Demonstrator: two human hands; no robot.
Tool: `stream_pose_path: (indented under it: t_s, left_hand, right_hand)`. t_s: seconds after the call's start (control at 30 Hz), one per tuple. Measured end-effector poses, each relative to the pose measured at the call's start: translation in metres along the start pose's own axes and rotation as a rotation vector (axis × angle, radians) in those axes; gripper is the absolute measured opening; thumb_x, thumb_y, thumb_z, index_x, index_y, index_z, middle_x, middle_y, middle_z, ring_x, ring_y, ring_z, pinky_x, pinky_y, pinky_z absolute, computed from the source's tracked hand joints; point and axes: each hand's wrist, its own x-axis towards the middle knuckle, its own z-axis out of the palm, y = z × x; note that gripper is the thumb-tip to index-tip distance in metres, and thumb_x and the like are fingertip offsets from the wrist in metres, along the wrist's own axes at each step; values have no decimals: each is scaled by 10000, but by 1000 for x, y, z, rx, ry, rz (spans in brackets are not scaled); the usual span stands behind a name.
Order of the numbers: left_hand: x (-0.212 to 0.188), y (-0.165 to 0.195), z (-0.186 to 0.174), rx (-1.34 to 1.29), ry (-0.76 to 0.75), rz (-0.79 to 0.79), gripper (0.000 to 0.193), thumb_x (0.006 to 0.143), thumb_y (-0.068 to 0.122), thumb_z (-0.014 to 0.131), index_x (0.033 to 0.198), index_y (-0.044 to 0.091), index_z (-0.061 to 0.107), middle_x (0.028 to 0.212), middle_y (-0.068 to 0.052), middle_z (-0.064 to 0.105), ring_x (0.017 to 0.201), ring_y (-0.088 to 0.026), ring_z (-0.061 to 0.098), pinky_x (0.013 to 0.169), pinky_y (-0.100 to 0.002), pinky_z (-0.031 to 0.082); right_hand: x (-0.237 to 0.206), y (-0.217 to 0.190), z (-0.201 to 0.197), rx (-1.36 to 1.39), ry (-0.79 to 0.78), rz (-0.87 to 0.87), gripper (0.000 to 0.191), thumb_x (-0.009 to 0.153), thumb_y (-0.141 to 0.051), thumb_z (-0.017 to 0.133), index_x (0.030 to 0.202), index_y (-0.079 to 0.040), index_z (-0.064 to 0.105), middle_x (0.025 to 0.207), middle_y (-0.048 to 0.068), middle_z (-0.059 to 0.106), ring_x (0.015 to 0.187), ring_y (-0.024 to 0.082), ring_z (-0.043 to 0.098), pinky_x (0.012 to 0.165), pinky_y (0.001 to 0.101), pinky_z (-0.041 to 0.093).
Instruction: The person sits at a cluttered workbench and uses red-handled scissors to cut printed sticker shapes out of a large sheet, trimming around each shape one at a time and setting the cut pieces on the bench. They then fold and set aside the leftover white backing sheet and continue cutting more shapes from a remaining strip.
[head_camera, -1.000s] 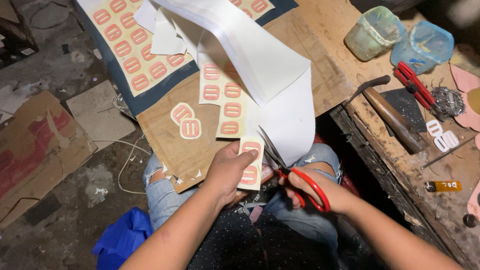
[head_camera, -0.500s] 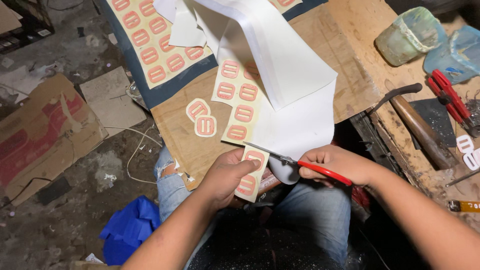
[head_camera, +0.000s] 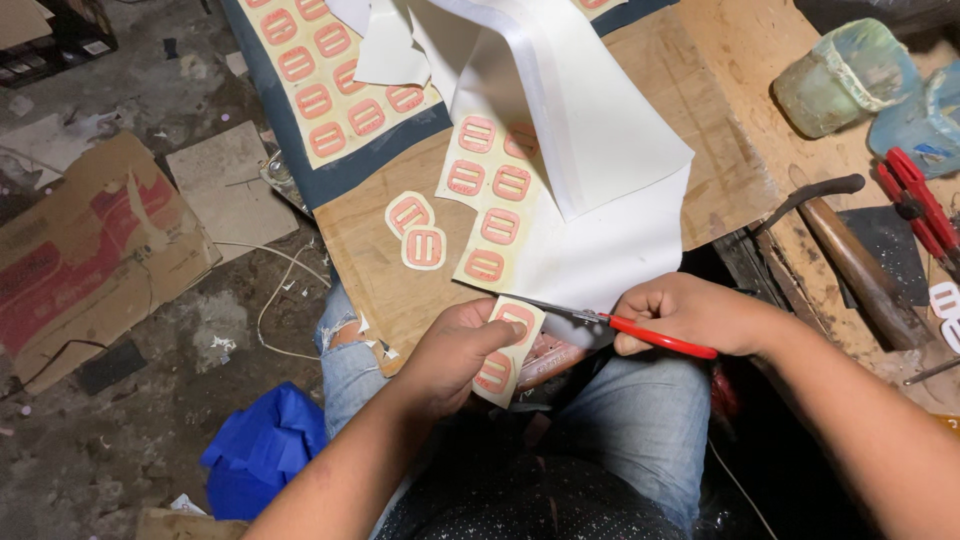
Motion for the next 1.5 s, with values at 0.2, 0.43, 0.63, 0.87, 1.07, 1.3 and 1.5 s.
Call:
stream_pose_path:
  t_s: [0.2,0.43,0.63,0.87,1.07,1.3,1.5]
  left_hand:
    - [-18,4,13,202,136,118,243,942,27,594,1173,-40,620,999,-178,741,817,-202,703,675,-327,563]
    - [-31,9,19,8,260,424,206,918,-39,611,1114,-30,552,1055,-177,716,912,-212,729,799,-365,607]
    - [-25,16,7,-164,421,514,293,893,-6,632,1164,67,549,1083,-55,714,994,-161,672,930,-393,515]
    - [-20,10,5,-127,321,535,302,928,8,637,1224,11,576,1114,-136,719,994,-198,685,908,-370,534]
    - [-27,3,14,-116,348,381,315,906,34,632,1206,18,539,1071,-153,716,862,-226,713,729,-371,620]
    - [-26,2,18,-148,346,372,322,914,42,635,1213,-1,524,1034,-173,713,811,-257,709,713,-394,627]
    - [-23,1,14,-151,364,375,331,917,39,643,1229,-4,544,1049,-158,712,816,-207,717,725,-385,623]
  right_hand:
    - [-4,8,12,94,-25,-40,283,809,-228,853,771,-18,666,654,-58,527,616,71,462,548,271,386]
    - [-15,34,74,489,-68,-194,603,917,-546,552,1275,-65,614,994,15,652,839,124,618,794,285,534]
    - [-13,44,140,943,-114,-520,678,1001,-538,536,1389,18,507,1104,99,604,995,180,603,953,347,498]
    - [-2,33,156,637,6,-204,411,985,-312,538,1256,-3,549,1047,139,763,907,155,630,801,291,515]
    - [5,7,144,547,149,-216,277,957,-153,589,1195,-12,597,982,60,714,894,144,701,815,281,559]
    - [1,-8,138,654,134,-65,224,922,-166,606,1091,-19,617,834,40,712,725,149,754,685,274,535]
    - [9,6,142,611,239,-62,177,915,-199,680,1024,-60,693,721,-28,585,572,57,513,536,240,425]
